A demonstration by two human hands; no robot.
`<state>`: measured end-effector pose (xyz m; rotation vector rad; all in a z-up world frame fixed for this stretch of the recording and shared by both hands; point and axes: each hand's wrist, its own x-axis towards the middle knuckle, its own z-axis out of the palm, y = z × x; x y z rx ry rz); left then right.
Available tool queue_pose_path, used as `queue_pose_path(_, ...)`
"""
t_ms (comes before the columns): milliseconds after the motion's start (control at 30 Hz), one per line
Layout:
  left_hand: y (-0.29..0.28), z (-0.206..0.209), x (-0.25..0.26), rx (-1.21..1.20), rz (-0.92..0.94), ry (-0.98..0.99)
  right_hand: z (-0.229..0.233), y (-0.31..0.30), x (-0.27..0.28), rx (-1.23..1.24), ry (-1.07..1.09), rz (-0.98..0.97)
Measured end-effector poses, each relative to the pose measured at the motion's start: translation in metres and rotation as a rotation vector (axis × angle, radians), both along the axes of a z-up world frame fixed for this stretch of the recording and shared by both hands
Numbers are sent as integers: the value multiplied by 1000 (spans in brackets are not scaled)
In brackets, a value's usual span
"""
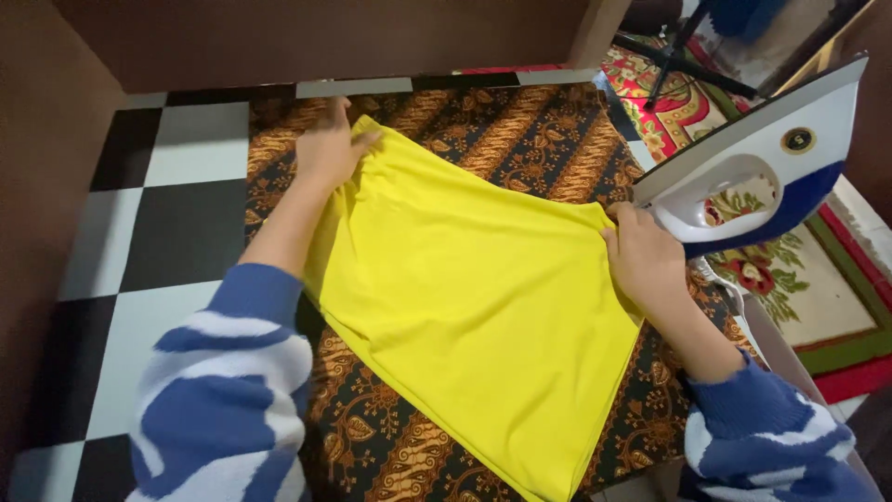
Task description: Folding and ironing yellow and pink clothing on a low table.
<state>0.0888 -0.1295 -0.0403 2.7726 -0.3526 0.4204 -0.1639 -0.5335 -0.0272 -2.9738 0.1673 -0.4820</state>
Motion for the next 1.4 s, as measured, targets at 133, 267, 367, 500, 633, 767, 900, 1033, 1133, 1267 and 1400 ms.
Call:
queue_pose_path(133,41,8,-20,61,71,262,24,22,-13,-132,-125,84)
queue_pose_path(267,93,2,-37,89,49,379,49,55,-27,-187,-296,356)
queue_pose_path(367,103,27,-78,135,100,443,48,75,-36,31,-101,651)
queue_pose_path(500,112,33,-98,106,119,506,31,97,-76,147,273,827)
queue_pose_path(633,115,37,-105,119,82,551,42,118,-126,129,645,896)
queue_pose_path(767,122,18,-89,89,86,560,23,113,-170,179,581,786)
queue_pose_path(900,139,-2,-74,-13,5,543,16,107,-200,295,295,811)
queue_pose_path(1033,130,13,-91,-160,-39,505,-3,99,-218,400,163,709)
queue_pose_path(1133,131,13,-95,-254,-26,557,-17,97,-226,423,79,674)
queue_pose_path(1267,145,3,-83,-429,-46,600,-9,100,-222,327,-44,801)
queue_pose_path(1400,151,21,-91,-356,-26,503,-7,107,-220,255,-58,768)
